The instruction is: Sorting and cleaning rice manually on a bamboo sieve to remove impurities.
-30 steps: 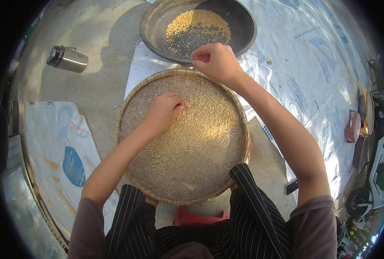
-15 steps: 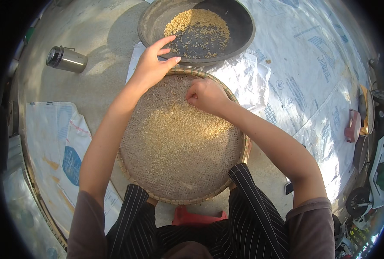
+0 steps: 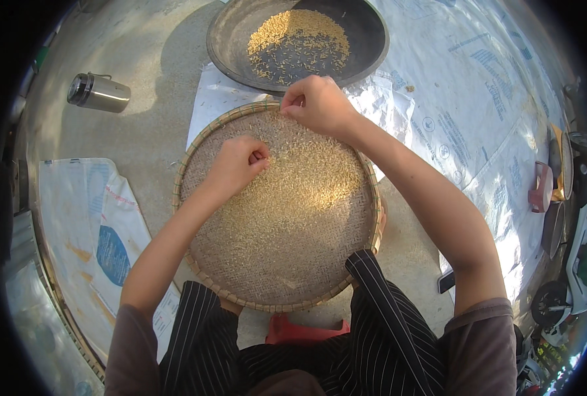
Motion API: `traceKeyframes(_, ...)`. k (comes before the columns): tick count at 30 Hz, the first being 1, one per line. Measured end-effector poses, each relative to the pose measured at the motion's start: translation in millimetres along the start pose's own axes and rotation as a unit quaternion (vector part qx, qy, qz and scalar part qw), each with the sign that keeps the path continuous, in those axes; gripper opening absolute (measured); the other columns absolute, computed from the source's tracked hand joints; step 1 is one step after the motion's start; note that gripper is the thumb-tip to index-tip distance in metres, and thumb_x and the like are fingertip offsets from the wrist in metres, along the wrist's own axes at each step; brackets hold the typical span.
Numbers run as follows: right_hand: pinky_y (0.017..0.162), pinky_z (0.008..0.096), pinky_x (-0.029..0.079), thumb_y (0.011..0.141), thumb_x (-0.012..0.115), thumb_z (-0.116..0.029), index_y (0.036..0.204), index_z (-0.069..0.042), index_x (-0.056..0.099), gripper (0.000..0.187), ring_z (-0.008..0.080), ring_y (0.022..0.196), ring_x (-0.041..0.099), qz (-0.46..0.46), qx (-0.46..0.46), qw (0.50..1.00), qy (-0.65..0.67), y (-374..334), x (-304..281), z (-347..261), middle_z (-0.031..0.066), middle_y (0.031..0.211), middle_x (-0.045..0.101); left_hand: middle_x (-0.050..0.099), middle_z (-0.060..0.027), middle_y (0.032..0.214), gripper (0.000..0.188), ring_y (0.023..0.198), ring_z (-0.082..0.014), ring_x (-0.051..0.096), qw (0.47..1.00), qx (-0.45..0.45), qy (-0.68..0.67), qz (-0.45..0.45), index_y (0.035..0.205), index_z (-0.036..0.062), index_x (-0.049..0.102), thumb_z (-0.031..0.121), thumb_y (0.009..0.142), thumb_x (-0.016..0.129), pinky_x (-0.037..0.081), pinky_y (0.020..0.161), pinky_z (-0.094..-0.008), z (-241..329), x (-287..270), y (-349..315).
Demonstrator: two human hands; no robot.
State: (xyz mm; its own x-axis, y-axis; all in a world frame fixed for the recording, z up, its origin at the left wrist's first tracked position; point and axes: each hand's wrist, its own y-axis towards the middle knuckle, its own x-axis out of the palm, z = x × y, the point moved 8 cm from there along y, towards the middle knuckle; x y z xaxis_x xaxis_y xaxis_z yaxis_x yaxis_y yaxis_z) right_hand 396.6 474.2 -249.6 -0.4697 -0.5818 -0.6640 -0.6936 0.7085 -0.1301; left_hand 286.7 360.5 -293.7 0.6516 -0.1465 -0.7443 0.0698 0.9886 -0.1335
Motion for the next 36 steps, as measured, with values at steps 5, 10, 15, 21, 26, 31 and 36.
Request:
traceKeyframes(5,0.075,0.0317,0.056,0.076,0.068,-0.012,0.094,-0.008,0.074,0.02,0.0241,0.077,0.07,0.273,-0.016,0.962,-0.02,40,-83,21,0.0139,0.081,0.072,0.066,-0.0137,0.073,0.013,0.066,-0.0216,0.064,0.999,-0.026,-0.008,-0.031,0.082,-0.0026,0.067,0.006,0.076,0.074,0.051,0.063,-0.0322,1,11,7)
traceKeyframes(10,0.077,0.0346,0.056,0.077,0.064,-0.013,0.099,-0.01,0.074,0.025,0.027,0.075,0.07,0.285,0.009,0.956,-0.073,22,-73,11,0.015,0.082,0.071,0.067,-0.0122,0.07,0.011,0.065,-0.0189,0.065,0.997,-0.068,-0.012,-0.047,0.08,-0.0018,0.067,0.006,0.076,0.074,0.051,0.061,-0.0316,-2,6,6)
traceKeyframes(15,0.073,0.0375,0.055,0.077,0.064,-0.011,0.093,-0.007,0.073,0.019,0.029,0.073,0.069,0.163,-0.078,0.983,-0.044,-20,-19,-8,0.0148,0.08,0.07,0.068,-0.0096,0.071,0.01,0.069,-0.0162,0.068,0.985,-0.127,-0.062,-0.097,0.082,-0.0029,0.067,0.005,0.079,0.072,0.053,0.063,-0.0301,-2,-11,26)
traceKeyframes(21,0.07,0.0341,0.052,0.075,0.07,-0.009,0.09,-0.008,0.073,0.015,0.0234,0.074,0.065,-0.004,-0.135,0.99,-0.035,-35,51,-8,0.0093,0.082,0.068,0.07,-0.0131,0.104,0.028,0.092,-0.019,0.069,0.936,0.055,-0.283,0.2,0.112,-0.0016,0.065,0.004,0.085,0.066,0.055,0.075,-0.0304,15,-79,62)
traceKeyframes(26,0.071,0.0373,0.051,0.071,0.072,-0.01,0.081,-0.009,0.072,0.01,0.024,0.079,0.064,-0.044,-0.093,0.993,-0.058,-36,69,-2,0.0058,0.083,0.065,0.068,-0.0141,0.109,0.027,0.092,-0.0206,0.069,0.997,-0.064,-0.049,0.015,0.109,0.0008,0.066,0.004,0.082,0.067,0.055,0.077,-0.0308,24,-56,39)
traceKeyframes(31,0.075,0.039,0.052,0.074,0.069,-0.015,0.078,-0.012,0.072,0.006,0.0259,0.084,0.065,-0.051,-0.082,0.992,-0.078,-35,72,3,0.0055,0.088,0.066,0.069,-0.0145,0.092,0.017,0.08,-0.0233,0.069,0.993,-0.015,0.062,-0.097,0.094,-0.0014,0.069,0.002,0.077,0.07,0.055,0.072,-0.0316,9,-18,3)
traceKeyframes(36,0.075,0.0397,0.052,0.074,0.069,-0.015,0.078,-0.01,0.071,0.006,0.027,0.085,0.066,-0.046,-0.055,0.995,-0.07,-33,75,16,0.0068,0.088,0.067,0.067,-0.0147,0.083,0.017,0.074,-0.0241,0.068,0.997,0.042,0.001,-0.057,0.089,-0.0019,0.068,0.003,0.074,0.073,0.054,0.069,-0.0339,8,0,-4)
